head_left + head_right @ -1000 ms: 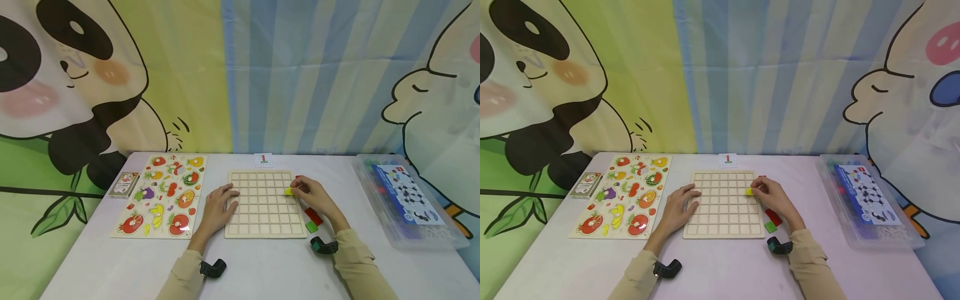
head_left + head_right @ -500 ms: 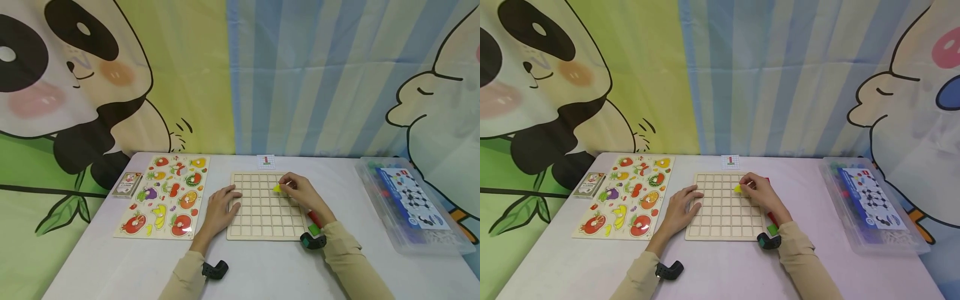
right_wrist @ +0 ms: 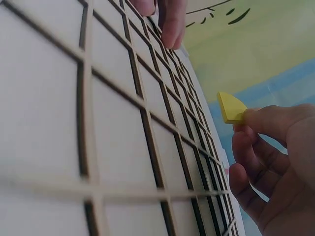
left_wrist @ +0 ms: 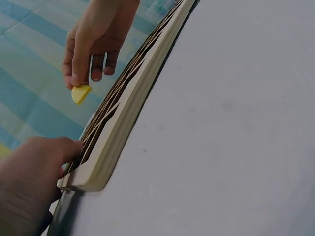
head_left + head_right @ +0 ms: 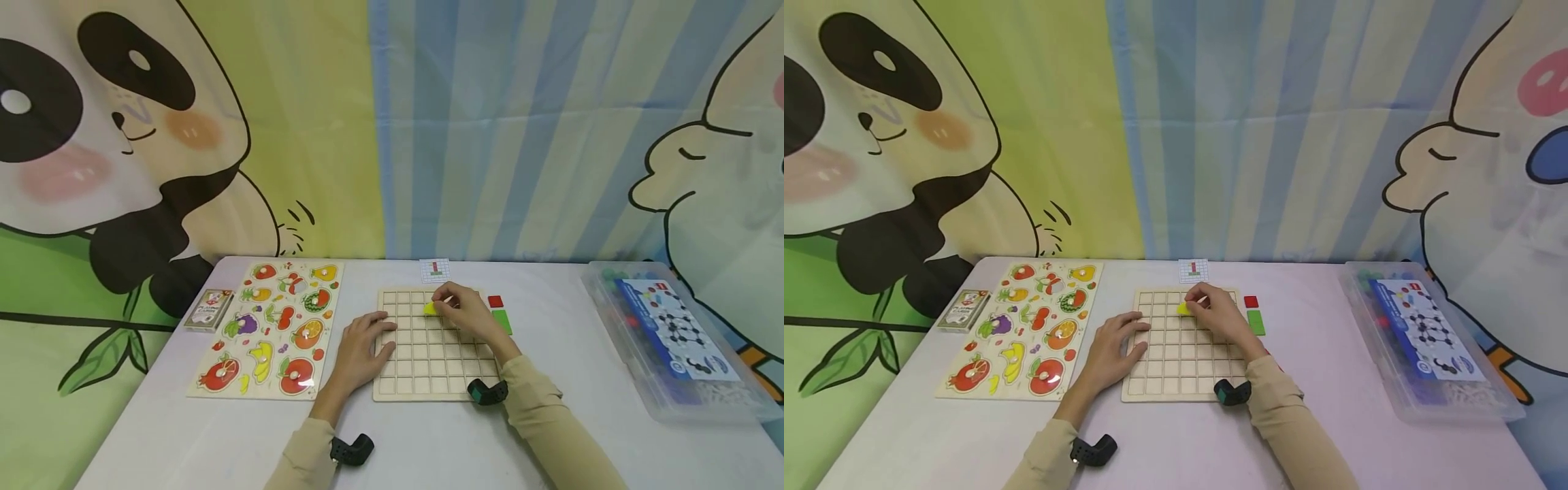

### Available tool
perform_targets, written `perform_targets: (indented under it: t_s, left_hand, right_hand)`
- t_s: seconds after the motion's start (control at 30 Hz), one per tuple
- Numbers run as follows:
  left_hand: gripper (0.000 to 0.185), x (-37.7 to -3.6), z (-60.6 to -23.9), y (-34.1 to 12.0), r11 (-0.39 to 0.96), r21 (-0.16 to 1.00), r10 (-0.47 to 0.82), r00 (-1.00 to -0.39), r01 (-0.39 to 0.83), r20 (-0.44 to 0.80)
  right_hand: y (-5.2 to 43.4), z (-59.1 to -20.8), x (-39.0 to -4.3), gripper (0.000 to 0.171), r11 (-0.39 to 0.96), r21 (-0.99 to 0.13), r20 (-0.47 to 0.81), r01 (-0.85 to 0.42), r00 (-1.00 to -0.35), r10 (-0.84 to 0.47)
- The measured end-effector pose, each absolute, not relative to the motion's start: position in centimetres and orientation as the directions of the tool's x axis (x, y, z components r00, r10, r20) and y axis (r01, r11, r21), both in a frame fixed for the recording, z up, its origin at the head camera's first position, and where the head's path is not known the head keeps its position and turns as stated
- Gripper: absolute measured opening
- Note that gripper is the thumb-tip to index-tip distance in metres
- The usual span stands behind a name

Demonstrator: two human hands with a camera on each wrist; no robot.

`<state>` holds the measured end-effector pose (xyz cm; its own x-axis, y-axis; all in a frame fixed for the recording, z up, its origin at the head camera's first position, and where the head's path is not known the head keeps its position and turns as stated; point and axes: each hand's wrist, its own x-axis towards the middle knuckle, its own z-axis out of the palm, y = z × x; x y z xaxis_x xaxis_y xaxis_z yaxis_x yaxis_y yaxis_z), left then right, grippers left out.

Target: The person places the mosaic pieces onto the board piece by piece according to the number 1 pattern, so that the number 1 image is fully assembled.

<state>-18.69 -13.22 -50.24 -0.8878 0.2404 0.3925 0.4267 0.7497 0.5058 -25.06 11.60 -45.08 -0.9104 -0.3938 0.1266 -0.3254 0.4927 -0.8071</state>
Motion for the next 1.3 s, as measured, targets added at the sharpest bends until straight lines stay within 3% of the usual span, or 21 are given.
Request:
perform_targets:
  t_s: [0.4,0.87,1.13,1.3]
  left_hand:
    - [0.032,-18.4,-50.3,-13.0,0.73,0.475,0.32,-0.86,0.492,0.398]
    - [0.033,-18.4,-50.1,-12.9,0.729,0.456,0.324,-0.844,0.511,0.428]
    - [0.034,-18.5,-50.0,-12.9,0.74,0.432,0.324,-0.836,0.516,0.444]
    - [0.035,-18.5,-50.1,-12.9,0.743,0.438,0.326,-0.845,0.506,0.424]
  right_hand:
    - [10.2,-46.0,-25.9,0.012,0.543,-0.777,0.102,-0.319,-0.914,-0.392]
    - [9.7,-46.5,-26.1,0.009,0.634,-0.685,0.119,-0.358,-0.914,-0.388]
    - [9.6,-46.1,-26.1,0.015,0.667,-0.634,0.109,-0.391,-0.899,-0.424]
    - [10.7,-46.1,-25.7,0.025,0.614,-0.689,0.1,-0.385,-0.89,-0.445]
